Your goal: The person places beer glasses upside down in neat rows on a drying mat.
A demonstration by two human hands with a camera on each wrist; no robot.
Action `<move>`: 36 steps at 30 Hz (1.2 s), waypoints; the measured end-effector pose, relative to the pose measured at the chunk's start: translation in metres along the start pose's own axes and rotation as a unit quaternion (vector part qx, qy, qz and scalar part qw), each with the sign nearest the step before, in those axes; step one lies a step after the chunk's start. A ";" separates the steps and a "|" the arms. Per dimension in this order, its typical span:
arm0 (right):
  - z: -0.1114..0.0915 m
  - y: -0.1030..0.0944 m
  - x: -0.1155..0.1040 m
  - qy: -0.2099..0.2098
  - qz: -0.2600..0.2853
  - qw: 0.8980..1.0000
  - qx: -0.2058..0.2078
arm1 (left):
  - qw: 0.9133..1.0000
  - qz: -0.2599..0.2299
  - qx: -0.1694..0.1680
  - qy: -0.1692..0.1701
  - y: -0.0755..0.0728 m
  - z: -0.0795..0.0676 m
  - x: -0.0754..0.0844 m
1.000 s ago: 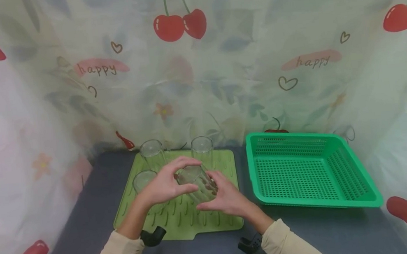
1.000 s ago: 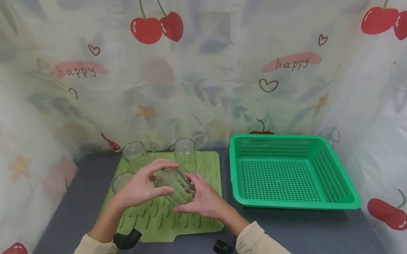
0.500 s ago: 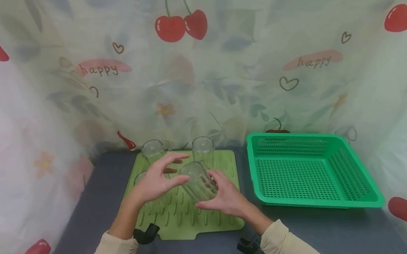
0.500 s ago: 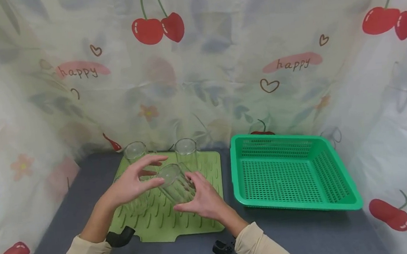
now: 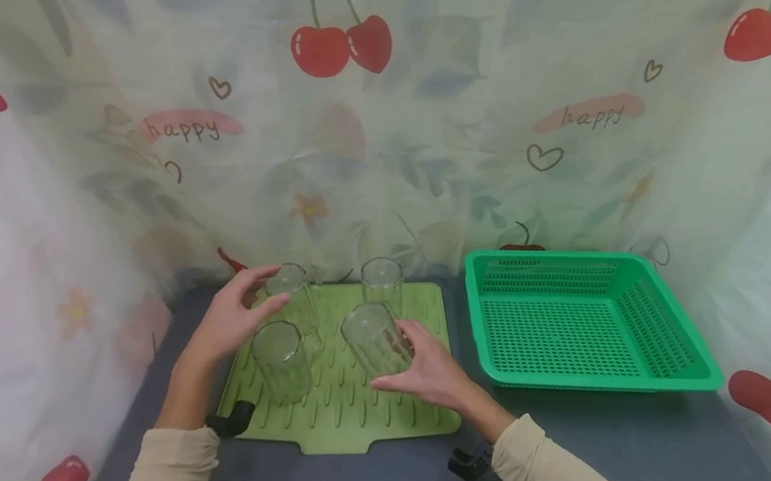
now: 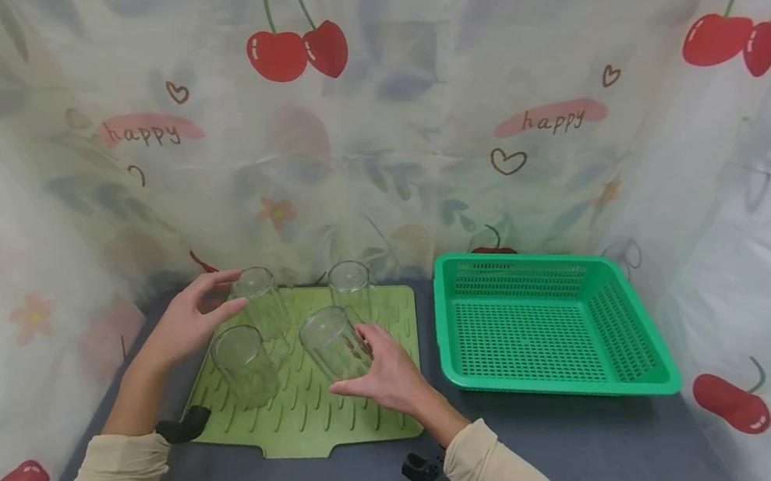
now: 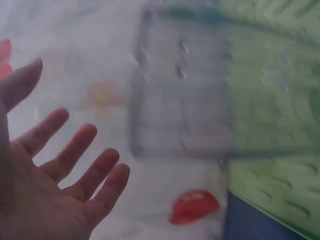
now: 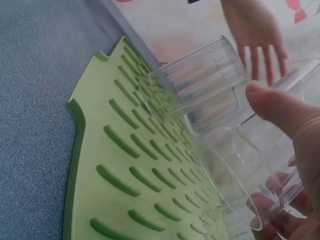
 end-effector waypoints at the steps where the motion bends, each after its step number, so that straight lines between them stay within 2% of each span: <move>1: 0.000 0.000 0.000 0.002 0.001 1.000 -0.001 | 1.000 0.002 0.004 -0.009 -0.003 0.000 -0.006; 6: 0.001 0.001 0.003 0.010 -0.001 1.000 0.000 | 0.999 0.021 0.020 -0.038 -0.010 -0.004 -0.037; 10: 0.003 0.003 0.009 0.013 0.013 1.000 0.008 | 0.996 0.050 0.025 -0.064 -0.006 -0.004 -0.071; 12: 0.005 0.005 0.012 0.007 0.023 1.000 0.012 | 0.995 0.062 0.022 -0.075 -0.002 -0.004 -0.089; 16: 0.009 0.007 0.020 0.009 0.046 0.999 0.023 | 0.992 0.107 0.013 -0.071 0.010 -0.002 -0.116; 20: 0.016 0.010 0.027 0.016 0.069 0.997 0.031 | 0.985 0.149 -0.016 -0.086 0.026 -0.003 -0.139; 22: 0.019 0.012 0.029 0.015 0.071 0.997 0.032 | 0.982 0.153 -0.033 -0.102 0.035 -0.004 -0.149; 25: 0.023 0.016 0.030 0.013 0.072 0.997 0.035 | 0.981 0.145 -0.053 -0.121 0.045 -0.007 -0.159; 28: 0.027 0.019 0.032 0.013 0.074 0.997 0.034 | 0.980 0.140 -0.058 -0.125 0.052 -0.008 -0.161; 36: 0.030 0.028 0.038 0.015 0.070 0.997 0.033 | 0.979 0.143 -0.058 -0.135 0.058 -0.010 -0.165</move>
Point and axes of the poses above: each hand's wrist, its own z-axis towards the middle knuckle, its own y-axis out of the palm, x = y × z, the point moved 10 cm from there along z, towards the middle knuckle, and after that the axes turned 3 degrees about -x, right-handed, at the moved point
